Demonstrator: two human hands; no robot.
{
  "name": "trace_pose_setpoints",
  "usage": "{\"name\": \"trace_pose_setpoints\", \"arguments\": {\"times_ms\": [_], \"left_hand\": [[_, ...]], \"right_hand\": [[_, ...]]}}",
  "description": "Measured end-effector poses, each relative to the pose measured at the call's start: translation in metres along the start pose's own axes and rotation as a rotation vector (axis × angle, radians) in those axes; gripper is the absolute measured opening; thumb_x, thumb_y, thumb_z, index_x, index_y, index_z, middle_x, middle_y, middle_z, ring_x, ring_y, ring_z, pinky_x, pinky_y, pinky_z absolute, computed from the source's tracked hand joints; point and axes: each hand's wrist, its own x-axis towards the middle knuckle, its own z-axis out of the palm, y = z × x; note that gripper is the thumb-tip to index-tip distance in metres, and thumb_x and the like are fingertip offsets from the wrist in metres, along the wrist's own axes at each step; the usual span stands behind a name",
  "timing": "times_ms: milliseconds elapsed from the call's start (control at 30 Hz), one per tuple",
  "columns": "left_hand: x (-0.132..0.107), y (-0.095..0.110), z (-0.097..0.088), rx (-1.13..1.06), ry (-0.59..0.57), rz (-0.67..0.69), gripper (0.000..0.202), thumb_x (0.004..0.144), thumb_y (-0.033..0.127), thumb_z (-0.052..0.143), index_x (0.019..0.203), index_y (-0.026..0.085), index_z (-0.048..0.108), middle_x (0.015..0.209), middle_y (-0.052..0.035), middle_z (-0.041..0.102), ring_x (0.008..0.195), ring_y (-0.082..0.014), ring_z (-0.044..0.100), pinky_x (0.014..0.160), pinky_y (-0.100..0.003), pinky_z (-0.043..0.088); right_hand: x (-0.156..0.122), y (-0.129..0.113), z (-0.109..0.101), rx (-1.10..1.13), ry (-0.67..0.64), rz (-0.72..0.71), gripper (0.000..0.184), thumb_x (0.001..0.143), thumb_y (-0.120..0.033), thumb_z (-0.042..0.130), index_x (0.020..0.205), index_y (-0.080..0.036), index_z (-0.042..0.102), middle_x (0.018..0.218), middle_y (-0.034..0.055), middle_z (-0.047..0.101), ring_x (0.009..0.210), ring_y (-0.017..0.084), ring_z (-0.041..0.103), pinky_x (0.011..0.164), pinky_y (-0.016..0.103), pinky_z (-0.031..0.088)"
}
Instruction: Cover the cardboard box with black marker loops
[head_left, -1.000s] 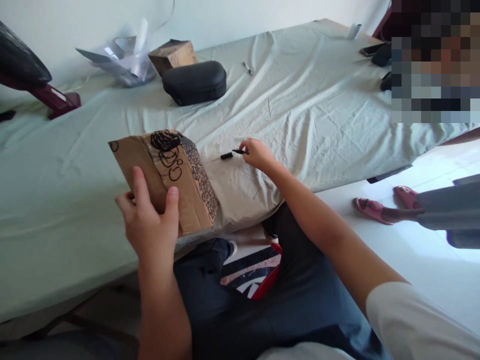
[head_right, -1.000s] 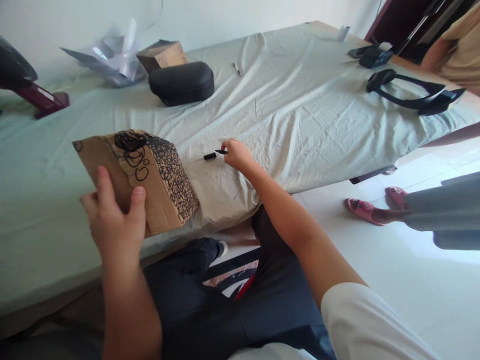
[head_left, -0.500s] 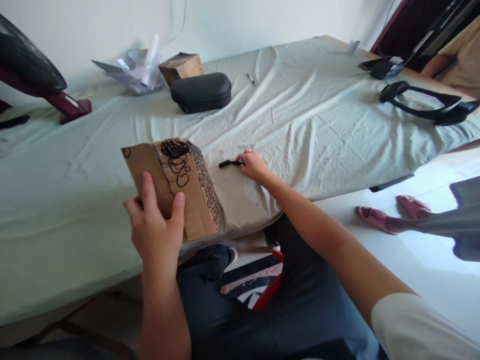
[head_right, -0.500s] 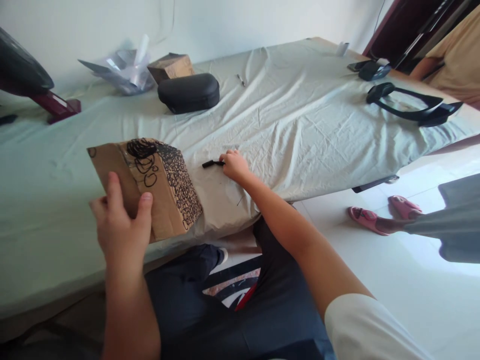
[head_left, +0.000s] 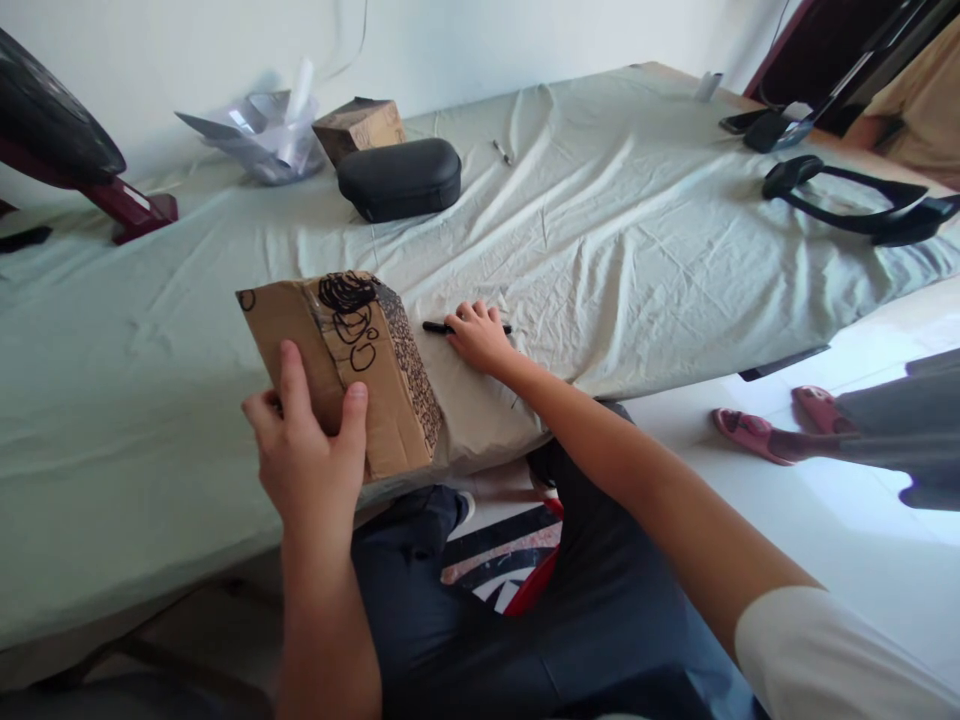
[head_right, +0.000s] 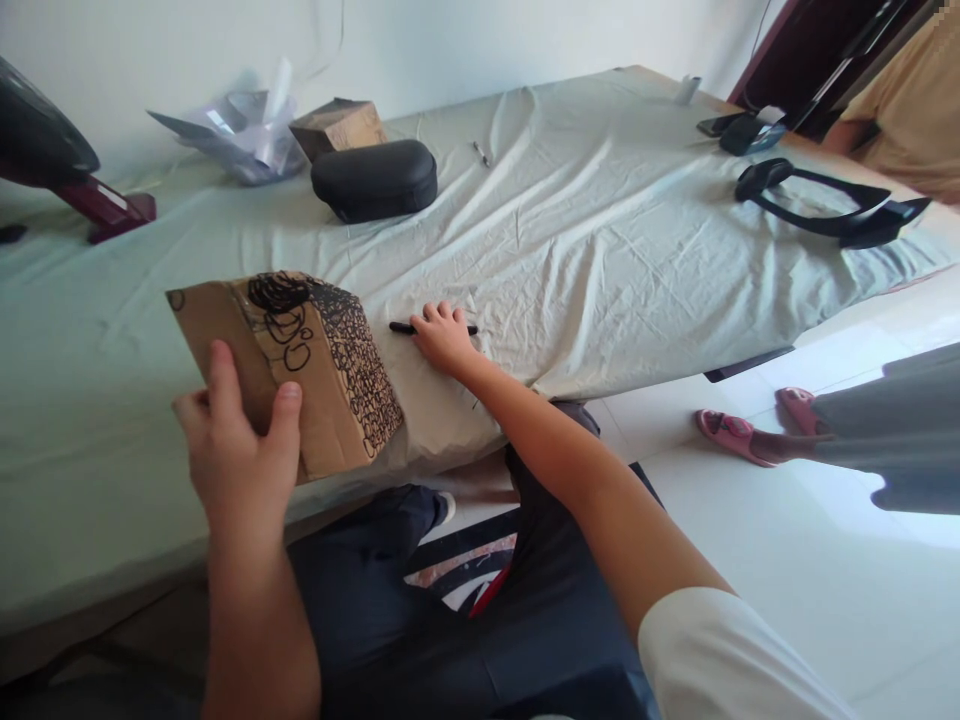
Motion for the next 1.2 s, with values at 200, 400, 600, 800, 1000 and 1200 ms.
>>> {"name": "trace_pose_setpoints", "arguments": {"times_ms": [200, 400, 600, 800, 1000, 1200], "left_hand": [[0.002, 0.0, 0.002, 0.003, 0.007, -0.007, 0.093, 0.098, 0.049, 0.07, 0.183, 0.029, 0.038, 0.15, -0.0215, 0.057, 0.145, -0.0488, 0.061, 0.123, -0.078, 0.049], [0.0, 0.006, -0.002, 0.014, -0.001, -0.026, 0.095, 0.097, 0.047, 0.07, 0.184, 0.027, 0.037, 0.153, -0.0225, 0.057, 0.147, -0.0472, 0.061, 0.125, -0.076, 0.048], [0.0, 0.005, -0.002, -0.002, 0.004, -0.012, 0.095, 0.096, 0.047, 0.07, 0.183, 0.024, 0.039, 0.155, -0.0249, 0.058, 0.15, -0.0491, 0.06, 0.126, -0.077, 0.047], [0.0, 0.003, -0.001, 0.002, 0.009, -0.008, 0.094, 0.097, 0.048, 0.07, 0.183, 0.026, 0.039, 0.153, -0.023, 0.058, 0.151, -0.0468, 0.059, 0.127, -0.074, 0.047], [0.0, 0.003, -0.001, -0.001, 0.004, -0.003, 0.094, 0.097, 0.047, 0.071, 0.183, 0.024, 0.039, 0.155, -0.0256, 0.057, 0.149, -0.0498, 0.061, 0.126, -0.078, 0.047], [0.0, 0.005, -0.002, 0.001, -0.002, -0.014, 0.095, 0.096, 0.048, 0.07, 0.183, 0.025, 0.038, 0.155, -0.0245, 0.057, 0.15, -0.0487, 0.06, 0.126, -0.077, 0.048]], "right_hand": [[0.002, -0.014, 0.001, 0.005, 0.006, 0.006, 0.042, 0.119, -0.033, 0.051, 0.156, -0.021, 0.066, 0.161, 0.0209, 0.061, 0.143, 0.042, 0.048, 0.11, 0.05, 0.036], [0.007, -0.015, 0.003, 0.041, 0.013, 0.027, 0.037, 0.119, -0.026, 0.047, 0.145, -0.018, 0.072, 0.157, 0.0204, 0.064, 0.142, 0.04, 0.051, 0.108, 0.047, 0.039], [0.015, -0.01, -0.013, 0.316, 0.107, 0.112, 0.036, 0.119, -0.024, 0.037, 0.143, -0.017, 0.062, 0.146, 0.0198, 0.071, 0.129, 0.034, 0.062, 0.104, 0.043, 0.044], [0.023, -0.004, -0.032, 1.087, 0.196, 0.134, 0.033, 0.119, -0.031, 0.034, 0.09, -0.026, 0.049, 0.09, 0.0011, 0.06, 0.087, 0.018, 0.058, 0.086, 0.029, 0.046], [0.022, -0.004, -0.037, 1.486, 0.24, 0.185, 0.062, 0.116, -0.065, 0.043, 0.068, -0.026, 0.04, 0.065, -0.0043, 0.039, 0.062, 0.014, 0.036, 0.064, 0.028, 0.036], [0.013, -0.002, -0.047, 1.604, 0.143, 0.242, 0.058, 0.114, -0.051, 0.049, 0.062, -0.025, 0.043, 0.055, -0.0063, 0.034, 0.052, 0.011, 0.031, 0.053, 0.025, 0.027]]}}
